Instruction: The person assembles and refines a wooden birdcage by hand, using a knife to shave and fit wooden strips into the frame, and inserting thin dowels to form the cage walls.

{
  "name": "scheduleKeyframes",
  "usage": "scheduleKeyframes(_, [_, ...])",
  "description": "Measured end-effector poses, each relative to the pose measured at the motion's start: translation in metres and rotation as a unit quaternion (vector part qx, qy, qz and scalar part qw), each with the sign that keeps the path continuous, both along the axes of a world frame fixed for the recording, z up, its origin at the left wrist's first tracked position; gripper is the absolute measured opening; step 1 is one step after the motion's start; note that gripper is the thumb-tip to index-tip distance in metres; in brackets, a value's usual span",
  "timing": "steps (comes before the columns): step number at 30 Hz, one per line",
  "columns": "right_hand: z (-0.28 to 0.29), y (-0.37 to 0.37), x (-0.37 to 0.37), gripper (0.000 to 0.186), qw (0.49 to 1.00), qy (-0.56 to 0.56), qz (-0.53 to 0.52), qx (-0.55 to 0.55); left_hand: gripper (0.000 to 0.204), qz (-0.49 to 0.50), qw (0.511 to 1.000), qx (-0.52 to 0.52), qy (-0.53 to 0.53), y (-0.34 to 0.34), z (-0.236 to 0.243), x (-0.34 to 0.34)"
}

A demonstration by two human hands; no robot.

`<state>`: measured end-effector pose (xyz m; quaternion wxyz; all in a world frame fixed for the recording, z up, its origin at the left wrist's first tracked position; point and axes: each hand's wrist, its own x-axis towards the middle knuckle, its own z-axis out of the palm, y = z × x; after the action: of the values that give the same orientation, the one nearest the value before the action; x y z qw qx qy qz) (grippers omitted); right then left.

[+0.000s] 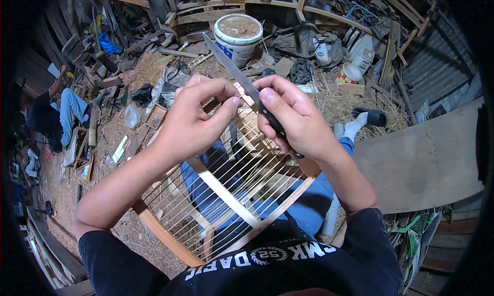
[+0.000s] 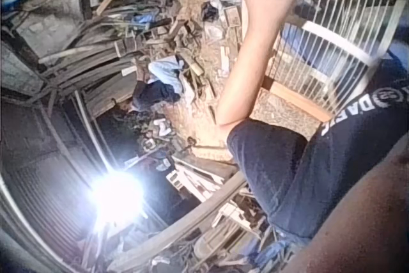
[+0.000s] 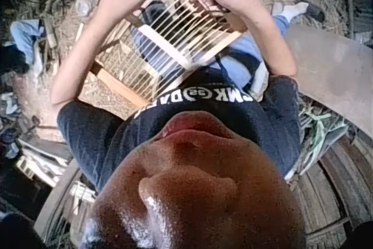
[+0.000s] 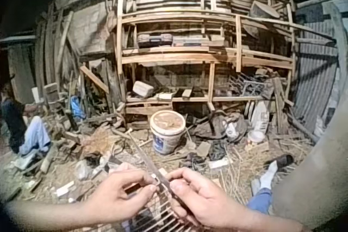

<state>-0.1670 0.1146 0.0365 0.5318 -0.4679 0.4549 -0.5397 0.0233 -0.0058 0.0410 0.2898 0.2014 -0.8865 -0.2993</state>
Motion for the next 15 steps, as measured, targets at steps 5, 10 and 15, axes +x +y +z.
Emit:
scheduleKeyframes(5, [0.0004, 0.0024, 0.0023, 0.031, 0.999, 0.028, -0.019, -0.013, 0.011, -0.003, 1.000, 0.001, -0.008, 0.0031, 0.0026, -0.0018])
scheduleKeyframes(10, [-0.0019, 0.0057, 0.0027, 0.030, 0.999, 0.035, -0.019, -0.024, 0.012, -0.015, 1.000, 0.001, -0.014, 0.0040, 0.0045, -0.0030])
scheduleKeyframes(15, [-0.0066, 0.0099, 0.0082, 0.026, 0.994, 0.071, -0.041, -0.073, 0.018, -0.012, 0.998, -0.052, 0.018, 0.0037, -0.0037, -0.0051])
